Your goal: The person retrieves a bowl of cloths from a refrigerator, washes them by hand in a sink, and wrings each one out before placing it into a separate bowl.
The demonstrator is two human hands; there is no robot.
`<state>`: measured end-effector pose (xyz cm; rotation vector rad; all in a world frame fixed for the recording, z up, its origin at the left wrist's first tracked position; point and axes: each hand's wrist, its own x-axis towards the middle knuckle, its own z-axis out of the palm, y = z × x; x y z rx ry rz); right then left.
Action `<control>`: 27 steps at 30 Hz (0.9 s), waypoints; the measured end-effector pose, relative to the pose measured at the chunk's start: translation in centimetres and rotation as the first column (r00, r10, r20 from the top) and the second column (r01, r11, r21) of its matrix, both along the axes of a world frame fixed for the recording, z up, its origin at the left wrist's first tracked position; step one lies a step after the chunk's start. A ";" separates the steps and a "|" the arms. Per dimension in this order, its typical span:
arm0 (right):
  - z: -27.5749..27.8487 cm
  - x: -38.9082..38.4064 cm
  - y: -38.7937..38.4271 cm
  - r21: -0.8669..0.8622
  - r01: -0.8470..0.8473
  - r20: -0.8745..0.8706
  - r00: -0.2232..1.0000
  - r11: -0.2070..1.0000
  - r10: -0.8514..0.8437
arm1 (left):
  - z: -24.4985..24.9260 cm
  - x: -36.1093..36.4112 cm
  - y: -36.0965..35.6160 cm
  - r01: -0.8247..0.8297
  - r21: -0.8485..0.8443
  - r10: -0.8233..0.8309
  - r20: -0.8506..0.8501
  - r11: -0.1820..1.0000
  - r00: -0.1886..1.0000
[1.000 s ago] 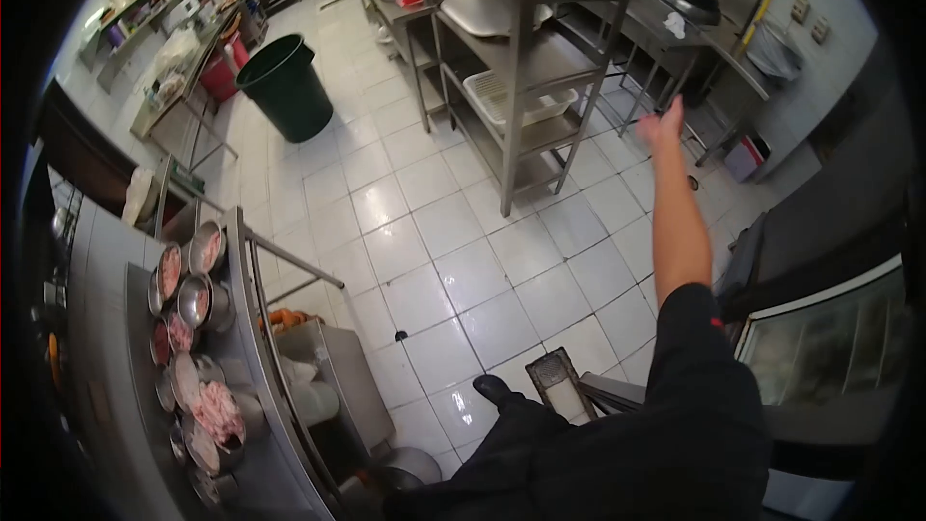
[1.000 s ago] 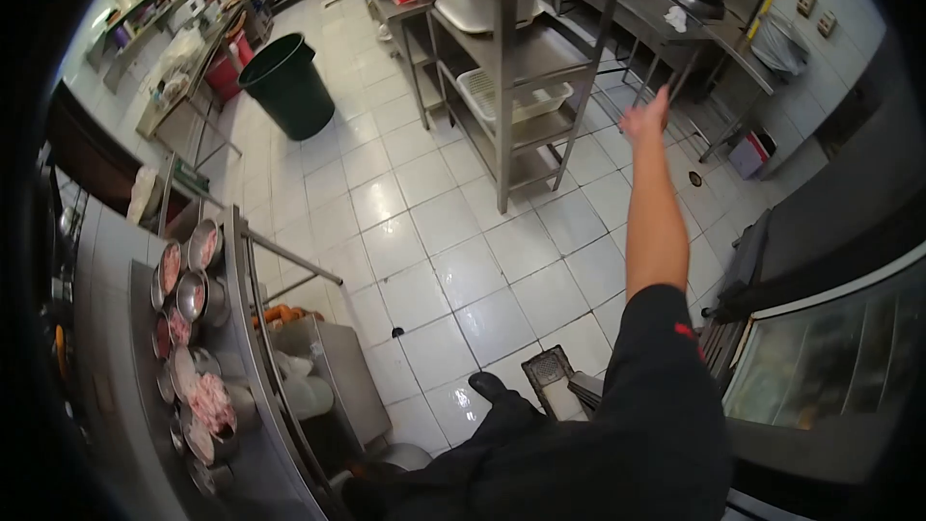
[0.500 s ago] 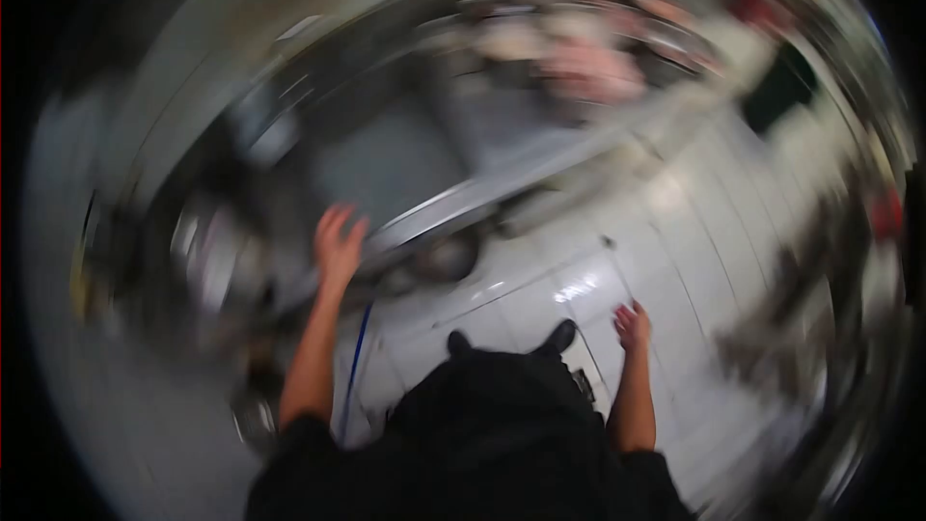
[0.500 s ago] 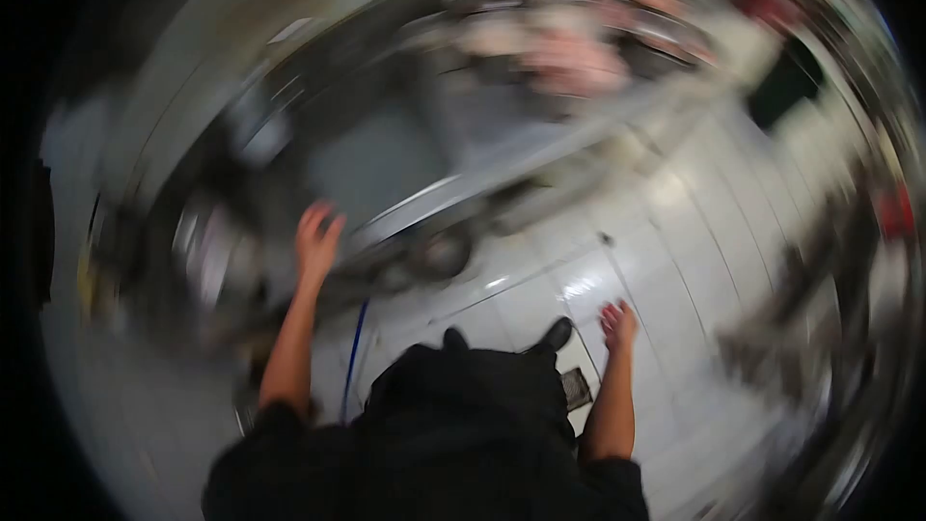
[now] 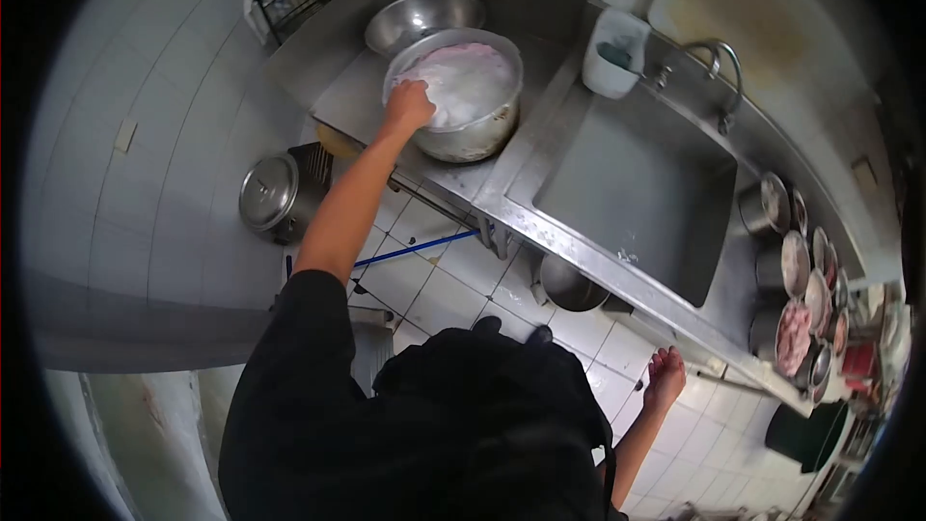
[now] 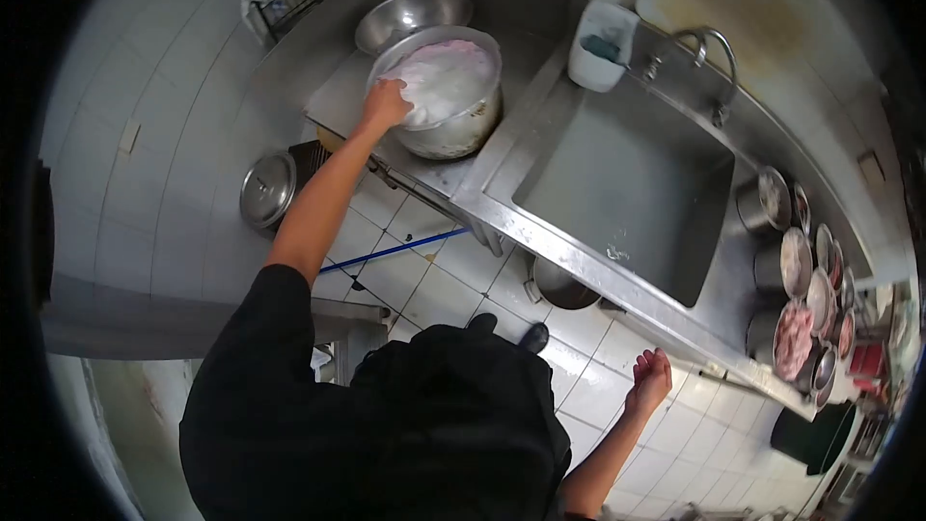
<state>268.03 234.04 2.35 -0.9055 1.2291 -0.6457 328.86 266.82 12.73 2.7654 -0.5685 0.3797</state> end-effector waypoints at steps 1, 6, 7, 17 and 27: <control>1.6 1.9 -0.4 -0.080 -0.034 -0.012 0.999 0.996 0.033 | -1.0 1.6 0.3 -0.059 0.055 0.061 -0.049 0.997 0.997; 6.0 10.5 -3.7 -0.377 -0.218 -0.103 0.976 0.900 0.193 | -1.1 4.8 0.1 -0.193 0.142 0.223 -0.237 0.971 0.946; 6.7 12.8 -4.4 -0.420 -0.283 -0.135 0.959 0.862 0.249 | -0.7 4.8 -0.2 -0.176 0.140 0.203 -0.208 0.974 0.957; 15.3 37.6 1.7 -0.685 -0.683 -0.349 0.614 0.253 0.708 | -1.3 10.4 -1.1 -0.159 0.134 0.191 -0.276 0.978 0.942; 24.0 62.4 15.6 -0.889 -0.445 -0.376 0.586 -0.103 0.718 | 18.5 11.4 -1.4 0.281 -0.207 -0.317 -0.170 0.937 0.933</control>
